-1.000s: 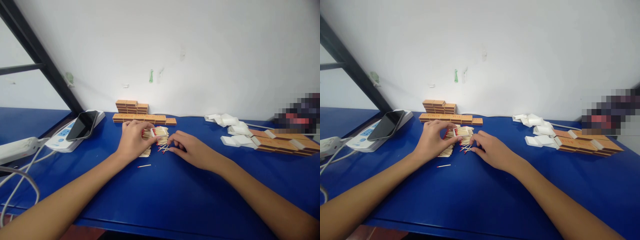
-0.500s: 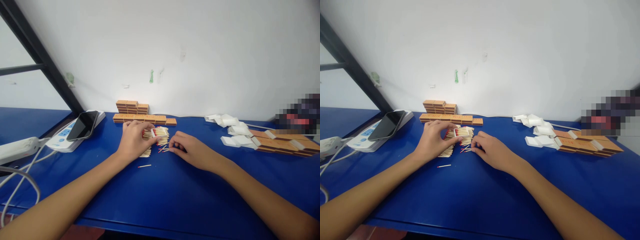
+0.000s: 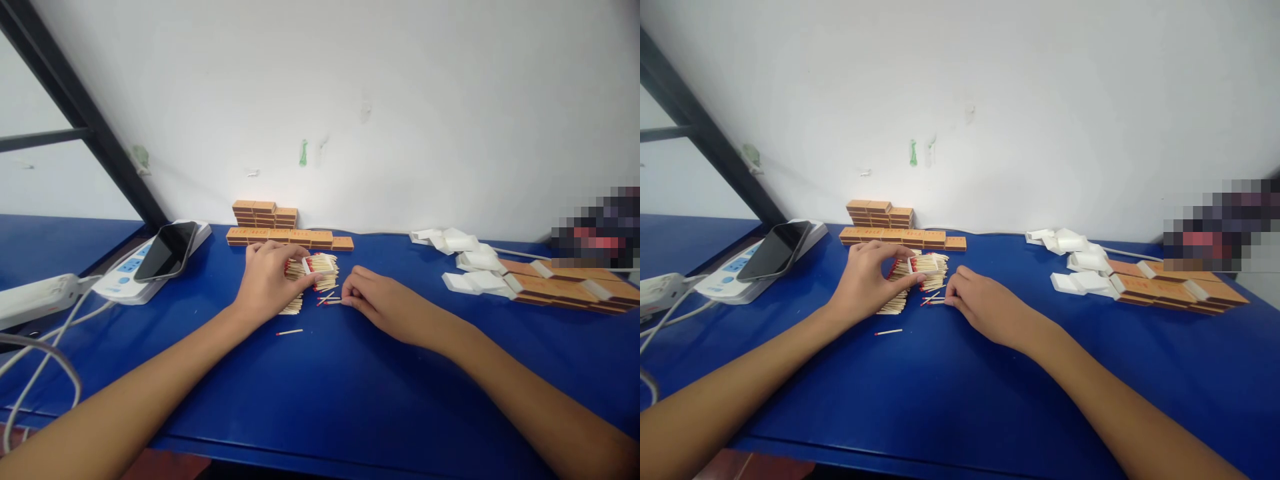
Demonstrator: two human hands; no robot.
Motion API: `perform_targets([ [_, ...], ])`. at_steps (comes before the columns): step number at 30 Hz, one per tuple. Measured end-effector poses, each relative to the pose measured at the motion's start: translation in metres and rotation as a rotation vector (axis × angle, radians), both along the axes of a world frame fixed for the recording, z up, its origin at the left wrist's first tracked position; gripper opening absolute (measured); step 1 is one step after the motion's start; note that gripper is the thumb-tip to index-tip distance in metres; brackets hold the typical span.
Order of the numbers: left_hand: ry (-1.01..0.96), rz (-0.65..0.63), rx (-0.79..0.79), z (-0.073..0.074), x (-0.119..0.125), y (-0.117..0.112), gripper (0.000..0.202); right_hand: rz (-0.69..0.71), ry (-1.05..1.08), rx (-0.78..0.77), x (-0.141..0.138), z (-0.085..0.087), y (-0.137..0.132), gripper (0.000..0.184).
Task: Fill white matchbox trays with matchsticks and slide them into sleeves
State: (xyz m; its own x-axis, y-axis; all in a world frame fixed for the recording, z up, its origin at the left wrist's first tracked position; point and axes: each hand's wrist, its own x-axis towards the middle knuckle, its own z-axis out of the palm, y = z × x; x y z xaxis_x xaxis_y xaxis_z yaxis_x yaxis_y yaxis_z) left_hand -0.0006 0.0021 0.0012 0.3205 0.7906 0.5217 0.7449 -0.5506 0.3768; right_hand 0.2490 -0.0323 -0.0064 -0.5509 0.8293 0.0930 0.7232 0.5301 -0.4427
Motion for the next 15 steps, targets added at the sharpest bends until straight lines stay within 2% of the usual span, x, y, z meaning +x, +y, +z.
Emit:
perform_targets([
  [9,-0.002,0.003,-0.015,0.002,0.0003,-0.0005,0.034,-0.012,0.042,0.024,0.0007,0.0026,-0.0019,0.003],
  [15,-0.005,0.0,-0.02,0.0019,0.0004,-0.0007,0.034,0.009,0.043,-0.014,0.0009,-0.0003,0.0006,0.014],
])
